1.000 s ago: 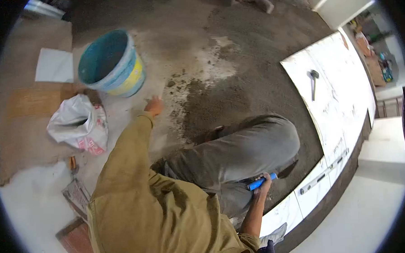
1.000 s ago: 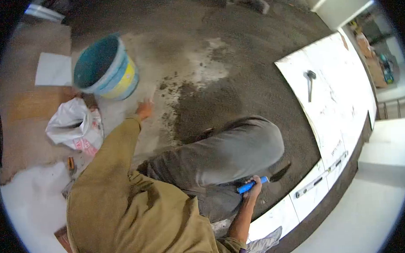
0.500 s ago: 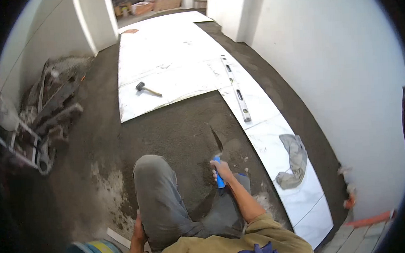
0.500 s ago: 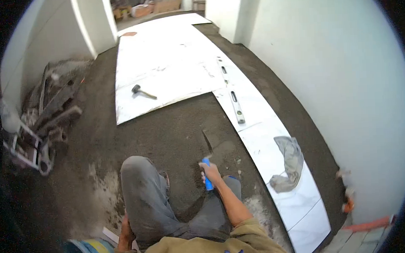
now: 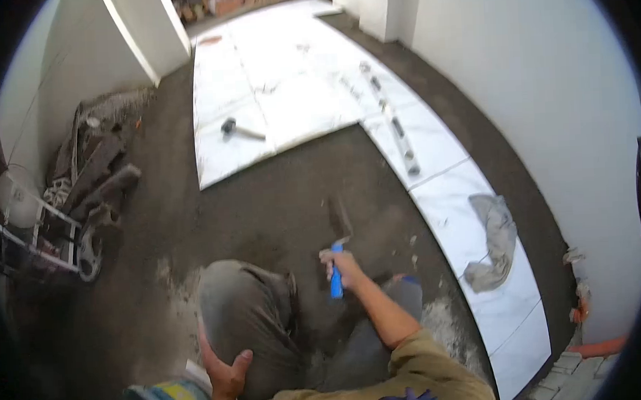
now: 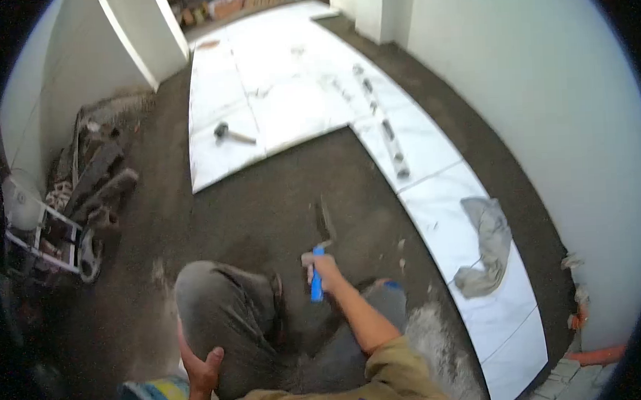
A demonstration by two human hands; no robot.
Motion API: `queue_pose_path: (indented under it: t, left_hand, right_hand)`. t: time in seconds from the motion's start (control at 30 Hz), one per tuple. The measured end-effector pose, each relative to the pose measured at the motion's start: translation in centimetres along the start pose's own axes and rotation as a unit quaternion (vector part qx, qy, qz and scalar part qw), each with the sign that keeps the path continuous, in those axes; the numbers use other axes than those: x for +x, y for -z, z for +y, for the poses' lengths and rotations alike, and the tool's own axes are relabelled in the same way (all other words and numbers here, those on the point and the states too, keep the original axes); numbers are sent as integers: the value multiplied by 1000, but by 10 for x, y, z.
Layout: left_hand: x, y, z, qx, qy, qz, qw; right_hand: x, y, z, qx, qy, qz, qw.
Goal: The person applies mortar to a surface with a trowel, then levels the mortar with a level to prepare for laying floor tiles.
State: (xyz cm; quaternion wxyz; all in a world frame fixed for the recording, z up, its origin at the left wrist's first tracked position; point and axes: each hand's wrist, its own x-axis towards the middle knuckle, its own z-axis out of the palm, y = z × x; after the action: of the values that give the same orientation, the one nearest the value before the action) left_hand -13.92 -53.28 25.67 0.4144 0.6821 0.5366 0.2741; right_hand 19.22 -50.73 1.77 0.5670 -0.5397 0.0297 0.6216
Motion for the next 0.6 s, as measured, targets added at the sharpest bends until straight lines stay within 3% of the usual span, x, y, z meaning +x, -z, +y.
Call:
queue_pose_path:
  t: [0.1, 0.17, 0.3, 0.37, 0.47, 0.53, 0.6]
  left_hand:
    - [-12, 1, -18, -6, -29, -4, 1000]
    - [-23, 0, -4, -72, 21, 9, 997]
    - [-47, 5, -20, -60, 23, 58, 996]
    - [-55, 1, -18, -61, 19, 84, 994]
    - [-62, -5, -12, -38, 13, 126, 991]
    - [-63, -8, 0, -13, 17, 147, 989]
    - [-58, -8, 20, 105, -23, 127, 986]
  right_hand:
    - [-4, -12, -15, -21, 54, -26, 998]
    - [-2, -20, -25, -85, 203, -14, 975]
    - [15, -6, -6, -116, 165, -25, 979]
    - [11, -8, -3, -83, 52, -25, 995]
    - [17, -6, 2, -8, 10, -86, 996]
    - [27, -8, 8, -3, 58, -79, 995]
    - [33, -12, 15, 7, 102, -74, 992]
